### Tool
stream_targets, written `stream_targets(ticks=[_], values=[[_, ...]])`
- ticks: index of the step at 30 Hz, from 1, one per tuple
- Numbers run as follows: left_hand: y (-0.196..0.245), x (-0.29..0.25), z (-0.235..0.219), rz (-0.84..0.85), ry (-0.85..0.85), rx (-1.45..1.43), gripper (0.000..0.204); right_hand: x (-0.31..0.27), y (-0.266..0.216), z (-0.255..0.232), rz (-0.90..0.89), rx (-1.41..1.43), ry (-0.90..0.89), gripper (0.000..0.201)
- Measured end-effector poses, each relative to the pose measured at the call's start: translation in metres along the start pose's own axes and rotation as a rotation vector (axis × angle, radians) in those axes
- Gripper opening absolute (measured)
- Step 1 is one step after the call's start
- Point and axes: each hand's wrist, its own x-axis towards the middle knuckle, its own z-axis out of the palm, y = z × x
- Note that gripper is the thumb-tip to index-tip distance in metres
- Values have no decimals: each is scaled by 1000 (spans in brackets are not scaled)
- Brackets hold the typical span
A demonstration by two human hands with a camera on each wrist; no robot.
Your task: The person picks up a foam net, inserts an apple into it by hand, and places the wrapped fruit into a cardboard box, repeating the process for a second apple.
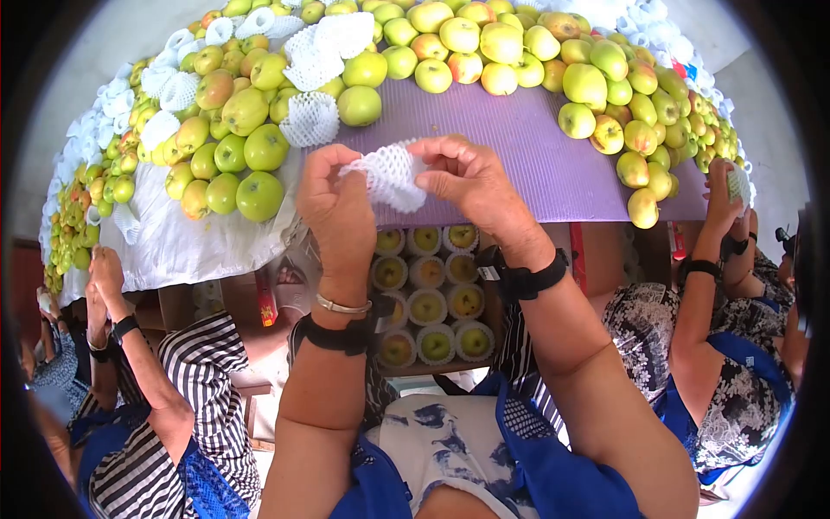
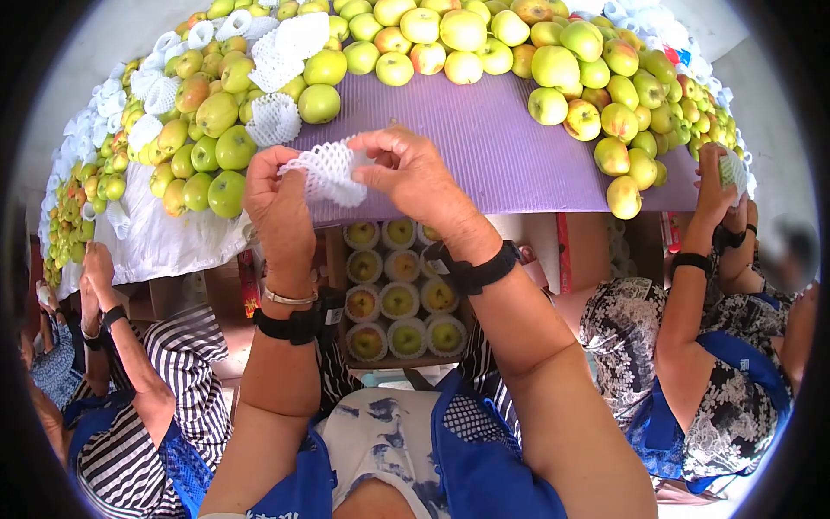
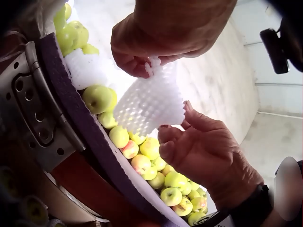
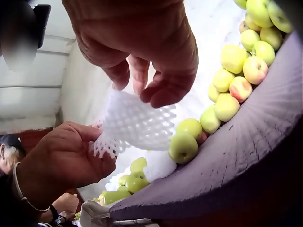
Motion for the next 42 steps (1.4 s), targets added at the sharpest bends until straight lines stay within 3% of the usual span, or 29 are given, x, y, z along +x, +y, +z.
stream_targets(ticks=[3, 6, 8, 12, 14, 15, 18, 20, 22, 23, 26, 30, 31, 34, 35, 39, 42], values=[[2, 1, 2, 118, 28, 139, 12, 0, 0, 1, 21, -89, -72, 24], [2, -3, 2, 21, 49, 95, 9, -5, 0, 8, -86, -31, -101, 27], [-2, -3, 3, 66, 66, 92, 8, -5, 11, 15, -133, -53, -66, 28], [-1, -6, 3, 189, 14, 241, 8, 1, 26, 12, -361, -376, 253, 27], [-1, -13, 9, 160, -27, 191, 14, 7, 25, 2, -372, -472, 474, 26], [2, -16, 14, 146, -47, 166, 18, 10, 26, -2, -352, -317, 506, 25], [19, -19, 21, 48, -480, -39, 23, 15, 25, -8, -325, 32, 579, 27], [13, -19, 20, -240, -431, -177, 24, 13, 16, -6, -361, 109, 609, 29], [16, -9, 12, -519, -345, -174, 31, 12, 18, -7, -470, 66, 535, 33], [7, -3, 4, -589, -494, -131, 47, 10, 17, -7, -510, 33, 483, 34], [18, -3, 15, -651, -402, -731, 38, 3, 13, -4, -574, -133, 264, 32], [-2, 9, -4, -599, -274, -845, 29, -2, 3, -4, -580, -251, -163, 30], [-6, 11, -8, -538, -261, -817, 29, -5, 4, -8, -347, -68, -252, 25], [5, 10, -8, -414, -267, -660, 28, 0, -3, -21, -150, 403, -181, 44], [12, 8, -4, -380, -277, -596, 28, -3, -9, -22, -158, 381, -172, 70], [23, 0, 9, -367, -262, -468, 27, -8, -1, 9, -71, 191, -224, 67], [23, 0, 4, -382, -290, -532, 30, -11, 3, 26, 123, 8, -280, 59]])
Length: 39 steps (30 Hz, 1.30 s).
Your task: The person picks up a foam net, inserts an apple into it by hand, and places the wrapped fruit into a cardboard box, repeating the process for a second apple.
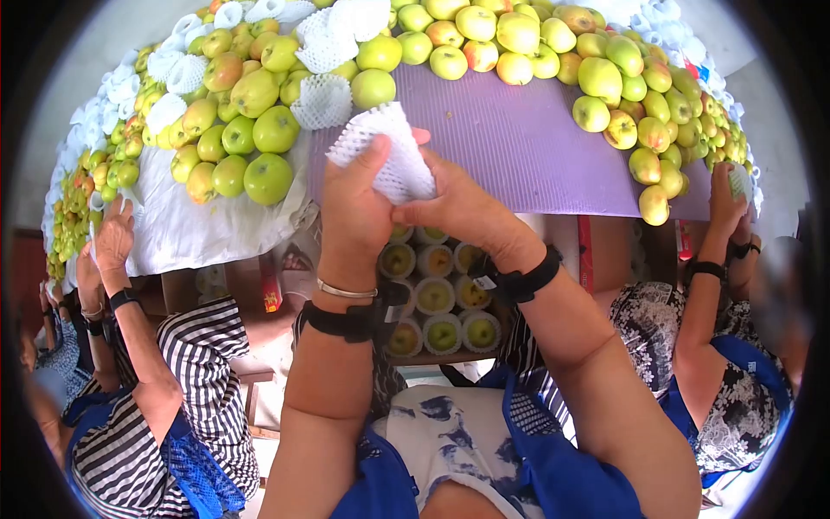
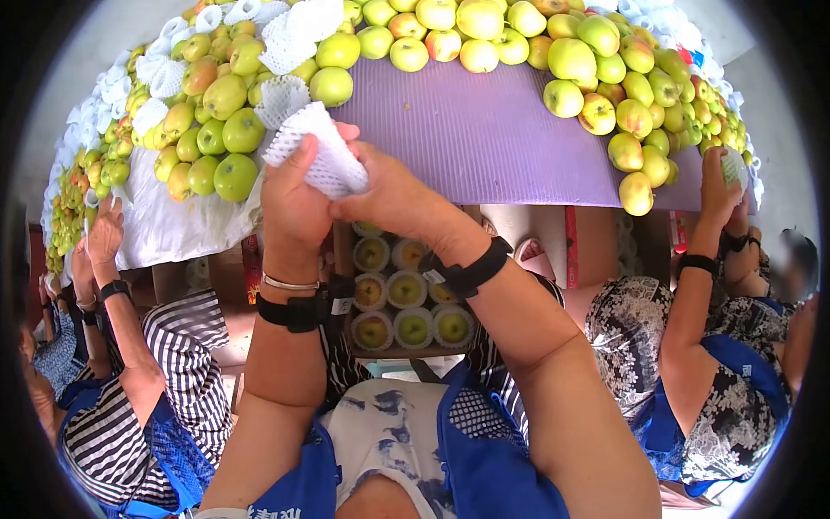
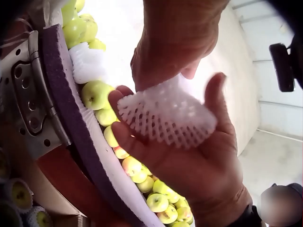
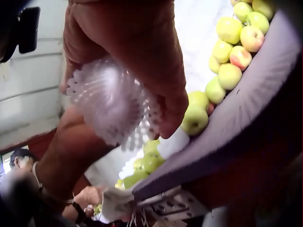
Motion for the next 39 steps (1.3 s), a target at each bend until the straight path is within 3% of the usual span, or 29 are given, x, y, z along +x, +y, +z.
stream_targets(ticks=[2, 4, 5, 8, 11, 14, 15, 18, 19, 22, 24, 26, 28, 31, 35, 39], values=[[-2, -2, -6, 8, 35, -111, 30, 0, -2, 1, 135, 15, -64, 45], [-5, -3, -11, 83, -81, -184, 27, 1, -4, 1, 202, -13, -151, 40], [-6, -4, -12, 118, -143, -222, 26, 2, -1, 4, 125, -21, -115, 36], [-1, -12, -1, 196, -58, -41, 23, 8, 23, 19, -98, -58, -5, 26], [3, -23, 8, 136, 87, 472, 21, 12, 35, 29, -250, -156, 87, 20], [13, -29, 17, 298, 114, 114, 21, 4, 23, 36, -348, -307, 207, 16], [18, -30, 22, 355, 134, 112, 23, 2, 17, 37, -402, -350, 266, 16], [18, -35, 26, 433, -86, -120, 27, 8, 15, 35, -607, -490, 400, 20], [23, -43, 42, 449, 51, 105, 36, 7, 15, 32, -637, -524, 393, 22], [22, -52, 58, 514, -67, 214, 43, 9, 9, 29, -657, -512, 415, 32], [23, -52, 62, 560, -3, 223, 48, 14, 8, 28, -659, -681, 478, 32], [23, -49, 57, 589, 97, 184, 48, 14, 8, 34, -731, -556, 437, 28], [46, -41, 45, 387, 264, 9, 48, 15, 17, 49, -844, -463, 433, 25], [58, -43, 28, 319, 227, -193, 49, 6, 18, 62, -656, -502, 352, 21], [48, -53, 48, 468, 142, 17, 47, 14, 12, 44, -738, -578, 327, 19], [61, -51, 26, 382, 131, -134, 47, 1, 20, 68, -692, -504, 370, 17]])
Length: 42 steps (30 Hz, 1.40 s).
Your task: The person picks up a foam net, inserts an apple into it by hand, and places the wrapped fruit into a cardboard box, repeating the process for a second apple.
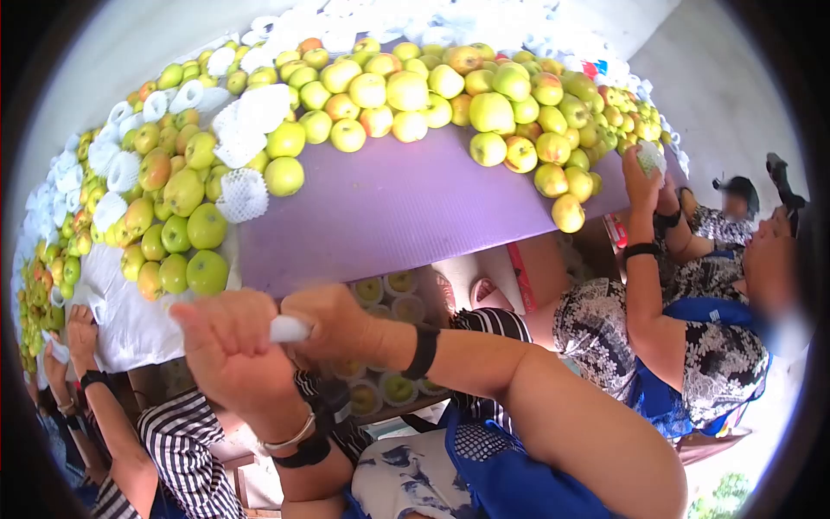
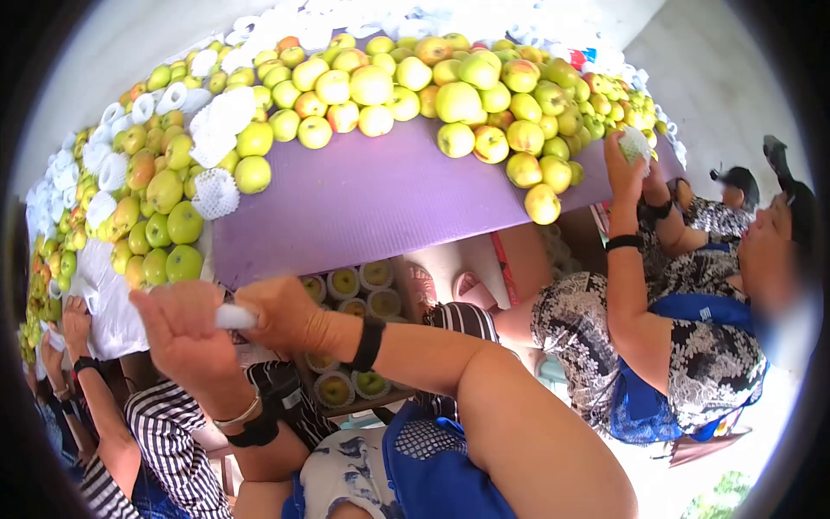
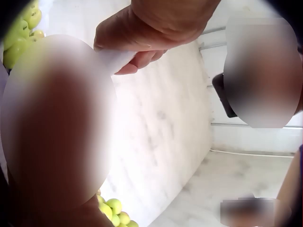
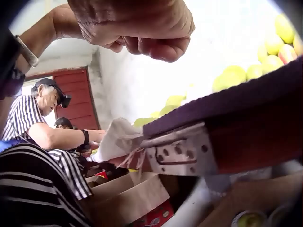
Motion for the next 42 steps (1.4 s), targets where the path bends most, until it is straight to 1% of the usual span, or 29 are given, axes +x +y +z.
stream_targets(ticks=[1, 2, 3, 4, 5, 7, 8, 9, 10, 11, 12, 15, 17, 18, 21, 22, 25, 28, 31, 34, 37, 38, 41, 42], values=[[-2, 1, 1, -4, -27, 10, 48, -2, -3, 0, 37, 18, -7, 16], [-4, 0, 1, -5, -47, 24, 48, 1, 0, -4, 1, -21, -28, 14], [-4, 0, 1, 3, -64, 40, 49, 4, 4, -7, 2, -37, -52, 13], [-4, 1, -5, -53, -182, -4, 46, 7, 6, -11, 2, -51, -76, 13], [-9, 2, -9, -84, -173, -41, 44, 10, 9, -14, 2, -61, -101, 12], [-20, 9, -17, -137, -143, -94, 45, 6, 26, -12, 34, 2, -65, 15], [-25, 12, -18, -108, -118, 23, 48, 4, 33, -7, 48, 52, -51, 17], [-30, 15, -17, -76, -90, 144, 58, 8, 26, -16, 185, 116, -88, 20], [-34, 17, -24, -121, -76, 105, 65, 11, 22, -30, 321, 176, -132, 23], [-36, 19, -29, -164, -60, 60, 73, 12, 28, -33, 315, 209, -104, 26], [-36, 21, -31, -111, -97, 381, 70, 14, 30, -39, 390, 234, -127, 26], [-34, 17, -30, -115, -98, 583, 51, 16, 35, -54, 514, 227, -211, 26], [-38, 19, -34, -242, -72, 341, 44, 21, 29, -66, 617, 200, -319, 23], [-38, 19, -31, -286, -18, 251, 32, 24, 27, -71, 667, 178, -366, 22], [-41, 20, -41, -340, -106, 45, 30, 23, 32, -76, 482, 11, -332, 18], [-43, 22, -43, -389, -115, 8, 35, 23, 33, -78, 466, 14, -315, 20], [-46, 23, -46, -419, -178, 203, 31, 23, 43, -83, 463, -39, -348, 20], [-50, 19, -37, -384, -43, 296, 20, 27, 42, -89, 522, -80, -471, 23], [-49, 21, -40, -308, 144, 291, 16, 31, 39, -95, 396, 214, -339, 36], [-48, 25, -55, -213, 128, 353, 24, 38, 44, -111, 668, 330, -145, 55], [-47, 27, -57, -267, 268, 182, 21, 54, 74, -116, 517, -119, 208, 52], [-47, 27, -63, -265, 228, 137, 15, 64, 79, -123, 499, -389, 228, 47], [-49, 26, -61, -290, 237, 152, 18, 92, 111, -144, 284, -799, 264, 58], [-49, 26, -60, -297, 248, 145, 18, 103, 117, -150, 311, -866, 217, 60]])
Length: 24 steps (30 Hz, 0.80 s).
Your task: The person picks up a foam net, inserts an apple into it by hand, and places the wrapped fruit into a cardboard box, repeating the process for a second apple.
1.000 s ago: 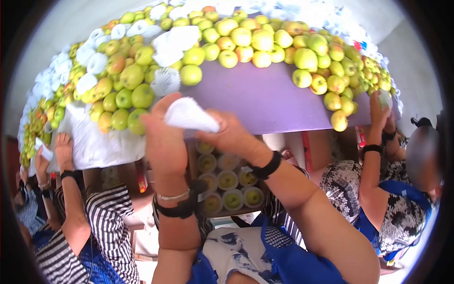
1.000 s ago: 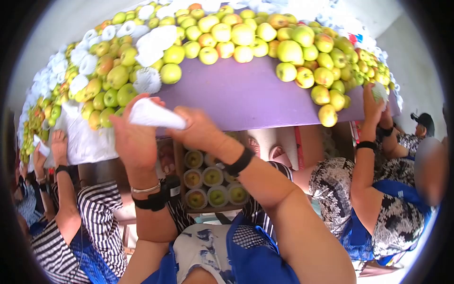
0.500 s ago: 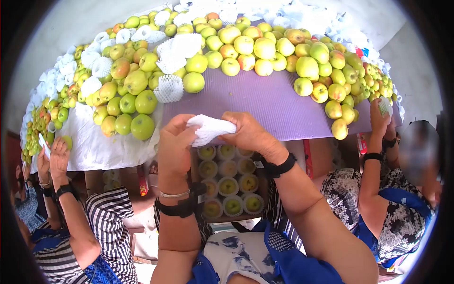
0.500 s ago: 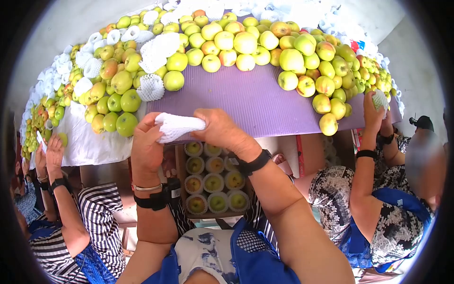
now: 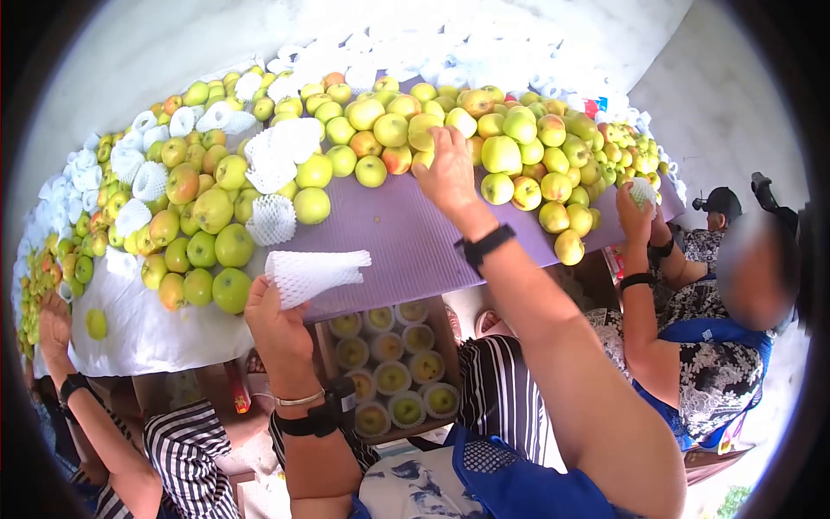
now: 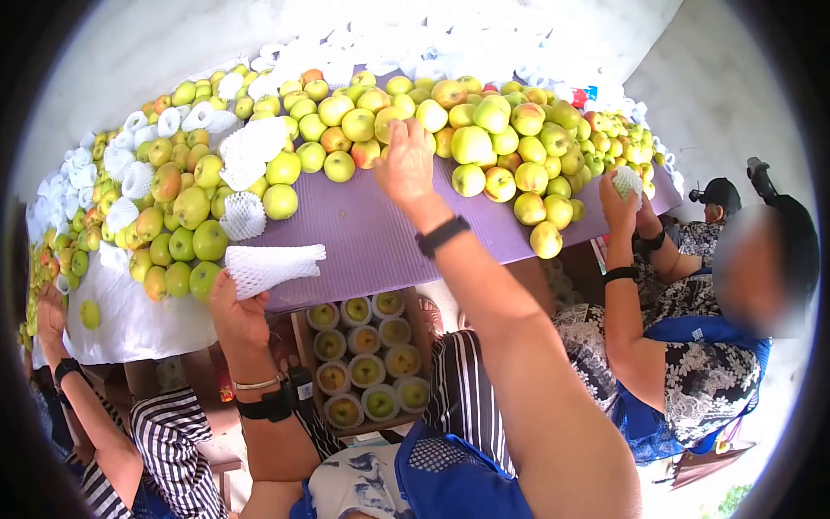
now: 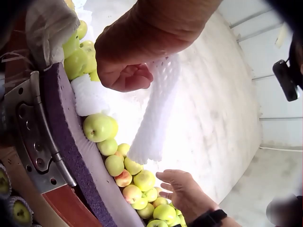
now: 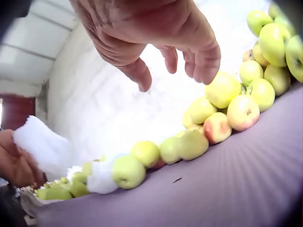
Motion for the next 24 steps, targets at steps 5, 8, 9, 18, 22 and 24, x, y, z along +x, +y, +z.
stream_targets(ticks=[5, 8, 9, 18, 22, 24], values=[[1, -3, 8, -7, 6, -27, 17, 44, 14, 23, 61, -326, -146, 57], [-2, -2, 4, -13, -4, -48, 16, 58, 20, 30, 131, -287, -328, 63], [-1, -3, 5, -10, -5, -51, 16, 61, 26, 35, 141, -263, -364, 64], [-3, -3, 2, -9, -43, 13, 18, 50, 45, 32, 128, -121, -154, 66], [-5, -4, -4, 71, -117, 170, 23, 27, 26, 4, 262, 193, -21, 56], [-13, 0, -9, 145, -99, 220, 26, 0, 11, -5, 339, 814, 73, 54]])
